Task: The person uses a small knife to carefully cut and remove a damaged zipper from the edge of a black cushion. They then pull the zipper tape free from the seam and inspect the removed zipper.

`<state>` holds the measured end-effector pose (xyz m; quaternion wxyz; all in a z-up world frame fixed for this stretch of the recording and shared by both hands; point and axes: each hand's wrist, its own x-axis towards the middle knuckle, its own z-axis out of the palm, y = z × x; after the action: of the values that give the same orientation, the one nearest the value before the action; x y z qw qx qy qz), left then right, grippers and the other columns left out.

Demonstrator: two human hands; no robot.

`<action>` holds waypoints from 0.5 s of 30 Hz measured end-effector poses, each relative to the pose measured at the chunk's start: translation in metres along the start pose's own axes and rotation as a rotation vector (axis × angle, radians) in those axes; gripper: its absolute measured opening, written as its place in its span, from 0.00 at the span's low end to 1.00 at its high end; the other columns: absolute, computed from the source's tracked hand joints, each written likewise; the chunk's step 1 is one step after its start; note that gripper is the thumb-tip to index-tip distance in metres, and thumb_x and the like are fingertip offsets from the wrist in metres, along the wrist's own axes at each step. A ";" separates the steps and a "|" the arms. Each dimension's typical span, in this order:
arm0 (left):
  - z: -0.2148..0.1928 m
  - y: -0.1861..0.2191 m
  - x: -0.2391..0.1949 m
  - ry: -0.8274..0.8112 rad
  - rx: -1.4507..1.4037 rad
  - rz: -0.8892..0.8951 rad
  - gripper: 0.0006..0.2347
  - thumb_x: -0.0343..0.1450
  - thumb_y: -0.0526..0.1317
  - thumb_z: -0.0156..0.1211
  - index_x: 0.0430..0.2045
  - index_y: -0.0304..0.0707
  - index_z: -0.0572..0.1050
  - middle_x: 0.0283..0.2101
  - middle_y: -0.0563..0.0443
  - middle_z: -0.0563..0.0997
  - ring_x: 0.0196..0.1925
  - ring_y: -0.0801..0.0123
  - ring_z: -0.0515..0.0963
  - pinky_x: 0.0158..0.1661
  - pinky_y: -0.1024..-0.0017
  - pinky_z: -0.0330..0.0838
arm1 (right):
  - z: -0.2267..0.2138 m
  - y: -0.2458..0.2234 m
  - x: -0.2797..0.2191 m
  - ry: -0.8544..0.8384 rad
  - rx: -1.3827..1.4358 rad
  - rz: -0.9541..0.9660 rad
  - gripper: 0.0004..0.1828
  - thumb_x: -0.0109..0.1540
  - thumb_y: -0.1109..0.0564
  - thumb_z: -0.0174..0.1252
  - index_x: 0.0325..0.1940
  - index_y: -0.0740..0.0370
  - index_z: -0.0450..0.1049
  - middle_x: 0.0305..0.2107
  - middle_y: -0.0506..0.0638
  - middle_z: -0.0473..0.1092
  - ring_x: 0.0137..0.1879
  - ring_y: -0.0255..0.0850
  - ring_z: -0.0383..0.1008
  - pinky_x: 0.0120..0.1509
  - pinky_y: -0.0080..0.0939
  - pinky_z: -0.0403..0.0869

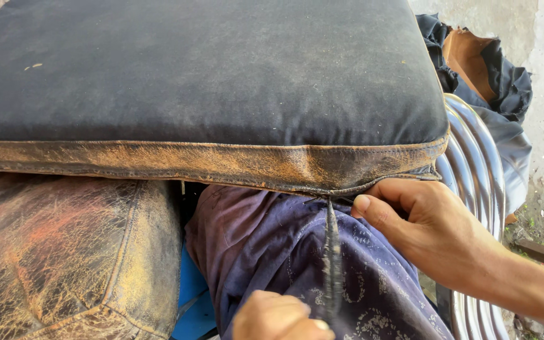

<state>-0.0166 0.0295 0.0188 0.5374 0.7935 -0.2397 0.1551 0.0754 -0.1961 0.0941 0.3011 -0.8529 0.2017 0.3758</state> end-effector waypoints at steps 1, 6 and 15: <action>-0.016 -0.010 0.001 -0.153 -0.096 -0.007 0.05 0.64 0.42 0.64 0.28 0.51 0.75 0.28 0.60 0.75 0.30 0.72 0.80 0.32 0.73 0.73 | -0.001 0.002 -0.001 -0.001 -0.003 -0.034 0.21 0.65 0.42 0.56 0.35 0.61 0.84 0.18 0.49 0.71 0.24 0.34 0.64 0.27 0.43 0.68; -0.024 -0.022 -0.008 0.245 -0.364 -0.480 0.03 0.72 0.31 0.59 0.37 0.35 0.73 0.38 0.50 0.75 0.37 0.74 0.74 0.42 0.77 0.69 | -0.028 0.020 -0.003 -0.129 -0.018 0.048 0.19 0.64 0.40 0.59 0.40 0.55 0.84 0.21 0.51 0.65 0.27 0.36 0.59 0.30 0.45 0.64; -0.006 -0.017 0.043 0.017 -0.154 -0.525 0.03 0.73 0.30 0.59 0.38 0.34 0.74 0.41 0.47 0.76 0.40 0.68 0.76 0.43 0.74 0.71 | -0.035 0.084 -0.004 0.261 -0.361 -0.526 0.22 0.53 0.46 0.70 0.49 0.54 0.81 0.21 0.42 0.78 0.22 0.33 0.75 0.27 0.37 0.71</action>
<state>0.0287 0.0310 0.0297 0.6199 0.7840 -0.0322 -0.0016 0.0434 -0.2805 0.0856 0.2035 -0.9561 -0.0581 0.2027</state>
